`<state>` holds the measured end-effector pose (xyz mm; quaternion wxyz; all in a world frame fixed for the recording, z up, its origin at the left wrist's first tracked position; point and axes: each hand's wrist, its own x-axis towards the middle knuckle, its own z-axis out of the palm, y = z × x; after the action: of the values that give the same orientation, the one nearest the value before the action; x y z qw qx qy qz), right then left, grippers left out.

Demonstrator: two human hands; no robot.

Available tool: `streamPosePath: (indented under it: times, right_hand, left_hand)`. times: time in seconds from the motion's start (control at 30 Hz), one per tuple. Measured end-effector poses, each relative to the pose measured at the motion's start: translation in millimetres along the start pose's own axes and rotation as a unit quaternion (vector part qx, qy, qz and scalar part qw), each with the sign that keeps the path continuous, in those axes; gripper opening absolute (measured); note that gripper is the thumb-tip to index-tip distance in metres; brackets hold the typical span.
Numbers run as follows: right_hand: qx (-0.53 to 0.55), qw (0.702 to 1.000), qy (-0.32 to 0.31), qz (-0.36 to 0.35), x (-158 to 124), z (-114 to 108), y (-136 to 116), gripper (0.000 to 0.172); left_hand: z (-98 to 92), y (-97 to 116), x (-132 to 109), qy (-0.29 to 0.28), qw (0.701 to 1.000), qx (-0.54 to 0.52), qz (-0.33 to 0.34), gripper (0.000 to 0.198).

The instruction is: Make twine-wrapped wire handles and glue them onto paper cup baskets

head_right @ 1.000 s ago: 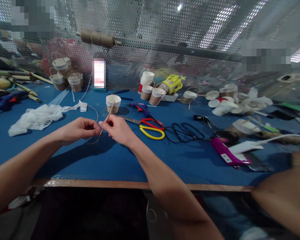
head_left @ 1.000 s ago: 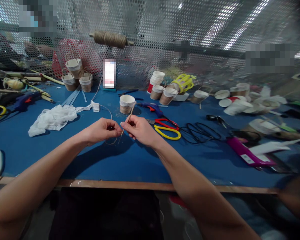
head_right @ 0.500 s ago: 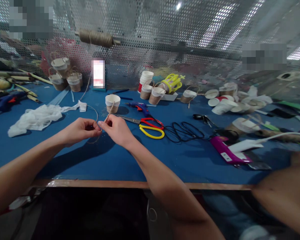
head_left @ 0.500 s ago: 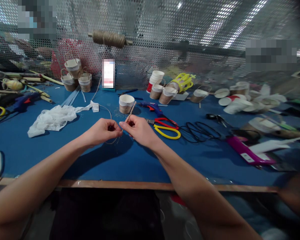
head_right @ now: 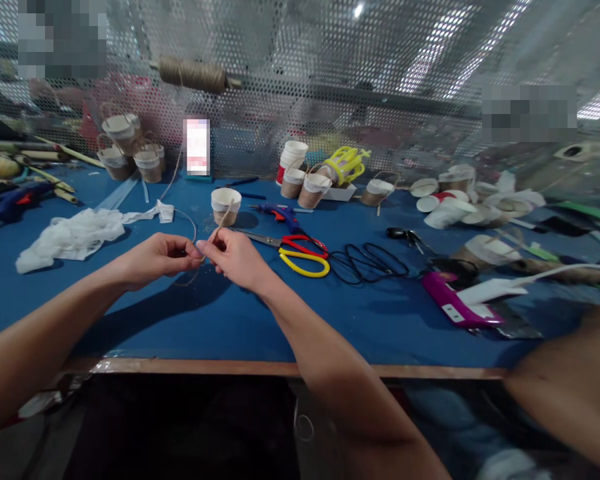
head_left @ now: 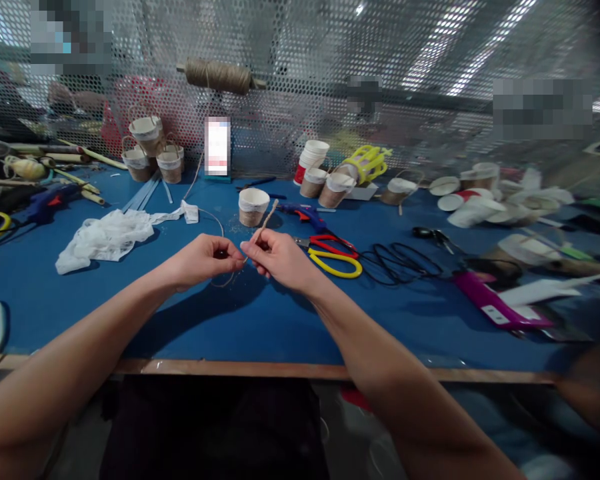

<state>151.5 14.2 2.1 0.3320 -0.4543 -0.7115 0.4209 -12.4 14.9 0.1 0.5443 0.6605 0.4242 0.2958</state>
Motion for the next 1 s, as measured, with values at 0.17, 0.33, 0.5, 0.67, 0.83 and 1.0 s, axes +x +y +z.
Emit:
streamPosePath:
  times: [0.17,0.33,0.5,0.67,0.83,1.0]
  right_hand:
    - [-0.025,1.000,0.007,-0.011,-0.7,0.3,0.6,0.021]
    - [-0.044,0.999,0.016,-0.009,-1.2,0.7,-2.4,0.022]
    - [-0.059,0.998,0.029,0.000,-0.7,2.8,-1.2,0.024]
    - [0.007,1.000,-0.006,-0.007,-0.1,1.5,1.8,0.022]
    - [0.063,0.997,-0.049,-0.004,0.1,-1.7,2.1,0.017]
    - [0.010,1.000,-0.007,0.002,0.4,0.1,2.1,0.020]
  left_hand:
    - [0.2,-2.0,1.0,0.005,1.000,0.028,0.012,0.010]
    - [0.7,-1.7,0.2,0.009,0.999,0.044,0.019,0.011]
    - [3.4,-3.7,0.1,0.011,0.999,0.033,0.020,0.013]
    - [3.7,-2.7,-0.5,-0.013,1.000,-0.002,0.002,0.015]
    - [2.5,-0.8,-1.0,-0.022,0.999,-0.030,-0.021,0.012]
    - [2.6,-0.5,-0.1,-0.003,1.000,0.009,0.007,0.010]
